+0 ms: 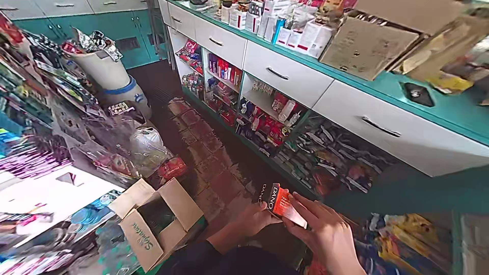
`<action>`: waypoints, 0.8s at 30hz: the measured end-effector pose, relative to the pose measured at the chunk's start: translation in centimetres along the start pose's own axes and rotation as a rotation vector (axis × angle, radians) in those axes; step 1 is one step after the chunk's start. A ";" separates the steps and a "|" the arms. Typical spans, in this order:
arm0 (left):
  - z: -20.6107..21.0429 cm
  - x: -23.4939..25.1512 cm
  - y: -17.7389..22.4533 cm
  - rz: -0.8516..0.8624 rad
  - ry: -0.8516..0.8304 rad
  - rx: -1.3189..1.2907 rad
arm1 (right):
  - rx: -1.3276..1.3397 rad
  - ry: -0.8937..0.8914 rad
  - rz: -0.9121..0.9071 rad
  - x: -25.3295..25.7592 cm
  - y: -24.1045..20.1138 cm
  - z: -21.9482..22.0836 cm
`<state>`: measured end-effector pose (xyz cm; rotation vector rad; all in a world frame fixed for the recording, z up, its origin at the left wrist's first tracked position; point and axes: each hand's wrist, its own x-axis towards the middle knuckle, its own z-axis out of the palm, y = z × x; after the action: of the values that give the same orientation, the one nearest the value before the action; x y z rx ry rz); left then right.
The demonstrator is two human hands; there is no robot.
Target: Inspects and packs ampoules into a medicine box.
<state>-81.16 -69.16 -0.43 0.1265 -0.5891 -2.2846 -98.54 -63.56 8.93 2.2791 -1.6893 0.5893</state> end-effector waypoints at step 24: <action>-18.3 31.3 27.6 0.607 0.473 -0.100 | 0.559 0.367 -0.704 57.4 15.1 29.1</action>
<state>-80.34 -114.71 -1.50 0.3723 -0.2182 -1.6117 -93.54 -129.50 8.59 2.6606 -0.5175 1.2961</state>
